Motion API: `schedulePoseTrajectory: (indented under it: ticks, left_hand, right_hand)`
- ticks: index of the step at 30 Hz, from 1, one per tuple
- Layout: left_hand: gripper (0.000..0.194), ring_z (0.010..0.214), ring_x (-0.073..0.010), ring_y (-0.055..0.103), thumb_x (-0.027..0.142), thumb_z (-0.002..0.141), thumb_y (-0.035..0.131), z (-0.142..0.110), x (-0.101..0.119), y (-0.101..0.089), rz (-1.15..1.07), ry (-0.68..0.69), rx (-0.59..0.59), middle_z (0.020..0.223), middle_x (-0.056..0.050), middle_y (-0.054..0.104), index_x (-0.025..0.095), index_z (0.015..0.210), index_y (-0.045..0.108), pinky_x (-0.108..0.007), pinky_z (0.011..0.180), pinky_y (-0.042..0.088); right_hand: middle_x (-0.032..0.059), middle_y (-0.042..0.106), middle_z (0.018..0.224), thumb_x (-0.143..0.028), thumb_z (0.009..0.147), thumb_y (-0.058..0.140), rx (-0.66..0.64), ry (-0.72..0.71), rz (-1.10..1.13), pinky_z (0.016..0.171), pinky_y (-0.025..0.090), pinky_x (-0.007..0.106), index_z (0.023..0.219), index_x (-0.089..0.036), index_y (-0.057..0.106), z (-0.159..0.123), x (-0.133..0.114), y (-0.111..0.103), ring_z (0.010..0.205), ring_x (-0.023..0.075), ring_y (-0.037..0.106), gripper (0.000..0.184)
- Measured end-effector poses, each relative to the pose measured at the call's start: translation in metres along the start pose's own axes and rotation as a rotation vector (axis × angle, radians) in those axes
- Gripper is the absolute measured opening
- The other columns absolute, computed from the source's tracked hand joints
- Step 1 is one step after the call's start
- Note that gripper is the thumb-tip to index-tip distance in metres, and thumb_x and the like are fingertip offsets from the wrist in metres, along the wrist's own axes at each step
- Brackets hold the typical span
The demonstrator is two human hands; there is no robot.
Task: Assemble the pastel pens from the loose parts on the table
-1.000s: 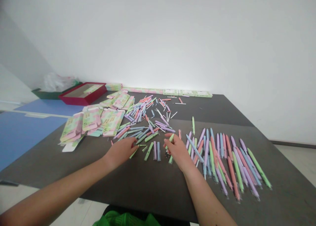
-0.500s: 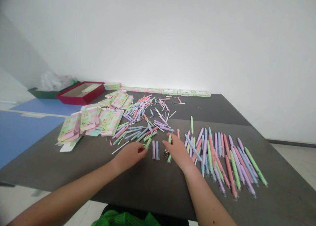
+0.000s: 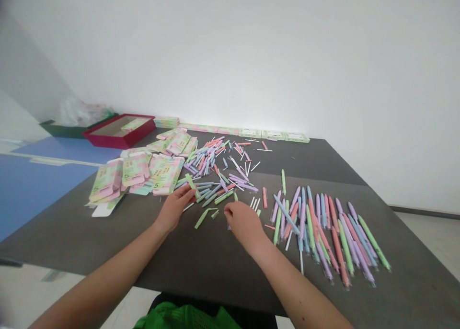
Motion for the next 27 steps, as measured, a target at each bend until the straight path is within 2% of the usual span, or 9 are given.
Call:
schedulePoseTrajectory:
  ticks: [3,6,9,14,18,21,24,27]
  left_hand:
    - [0.031,0.074,-0.0134,0.055,0.039,0.07,0.063,0.002,-0.006,-0.006,-0.101,-0.014,0.075,0.082,-0.001,0.062,0.015,0.09,0.064,-0.026,0.074,0.045]
    - [0.029,0.07,-0.0127,0.054,0.037,0.07,0.065,0.001,-0.005,-0.011,-0.106,-0.009,0.111,0.076,-0.001,0.061,0.015,0.088,0.065,-0.026,0.071,0.045]
    - [0.028,0.07,-0.0124,0.055,0.037,0.07,0.065,0.0,-0.004,-0.012,-0.117,0.007,0.086,0.078,-0.001,0.062,0.016,0.089,0.065,-0.025,0.071,0.045]
    - [0.023,0.07,-0.0132,0.055,0.036,0.073,0.062,-0.003,-0.001,-0.005,-0.082,0.045,0.002,0.077,0.0,0.061,0.016,0.086,0.064,-0.026,0.071,0.045]
    - [0.021,0.066,-0.0127,0.054,0.034,0.074,0.06,-0.005,0.001,0.0,-0.058,0.065,-0.036,0.073,0.0,0.059,0.015,0.081,0.064,-0.026,0.069,0.044]
    - [0.02,0.069,-0.0129,0.054,0.034,0.074,0.06,-0.006,-0.001,0.002,-0.114,0.027,-0.049,0.074,0.0,0.06,0.015,0.081,0.063,-0.026,0.072,0.044]
    - [0.019,0.072,-0.0133,0.055,0.033,0.072,0.062,-0.009,-0.002,0.005,-0.207,-0.021,-0.066,0.074,-0.001,0.06,0.014,0.077,0.061,-0.026,0.072,0.044]
    - [0.02,0.078,-0.014,0.057,0.032,0.075,0.06,-0.016,0.003,0.015,-0.303,-0.082,-0.107,0.081,-0.003,0.062,0.014,0.08,0.061,-0.028,0.078,0.044]
  right_hand:
    - [0.0045,0.064,0.09,-0.017,0.088,0.045,-0.088,-0.18,-0.145,0.075,0.041,0.025,0.09,-0.02,0.063,0.006,-0.027,0.016,0.088,0.0162,0.059,0.018]
    - [0.0077,0.061,0.09,-0.008,0.085,0.044,-0.151,-0.309,-0.371,0.072,0.043,0.026,0.091,-0.017,0.061,0.01,-0.04,0.028,0.088,0.0186,0.059,0.02]
    - [0.0104,0.061,0.09,-0.005,0.084,0.043,-0.201,-0.415,-0.471,0.069,0.046,0.028,0.093,-0.014,0.06,0.013,-0.046,0.033,0.086,0.0208,0.06,0.021]
    - [0.0133,0.063,0.087,-0.004,0.082,0.043,-0.267,-0.495,-0.478,0.066,0.047,0.03,0.089,-0.011,0.063,0.019,-0.049,0.037,0.082,0.0228,0.062,0.022]
    - [0.0144,0.066,0.08,-0.004,0.081,0.044,-0.293,-0.491,-0.443,0.067,0.047,0.03,0.084,-0.01,0.065,0.024,-0.052,0.042,0.079,0.0233,0.064,0.022]
    - [0.0145,0.067,0.076,-0.003,0.077,0.047,-0.279,-0.437,-0.387,0.068,0.046,0.03,0.078,-0.01,0.065,0.031,-0.051,0.038,0.077,0.0235,0.065,0.02]
    - [0.0138,0.067,0.078,-0.007,0.076,0.047,-0.211,-0.343,-0.301,0.066,0.046,0.03,0.077,-0.011,0.064,0.04,-0.041,0.019,0.077,0.023,0.064,0.017]
    - [0.0059,0.065,0.072,-0.018,0.081,0.045,-0.158,-0.257,-0.127,0.06,0.045,0.024,0.08,-0.014,0.061,0.04,-0.026,-0.005,0.067,0.0159,0.062,0.017]
Point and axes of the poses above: each hand's wrist, its own z-axis towards the middle knuckle, its own y-axis out of the palm, x = y × z, the point moved 6 cm from there along z, towards the middle knuckle
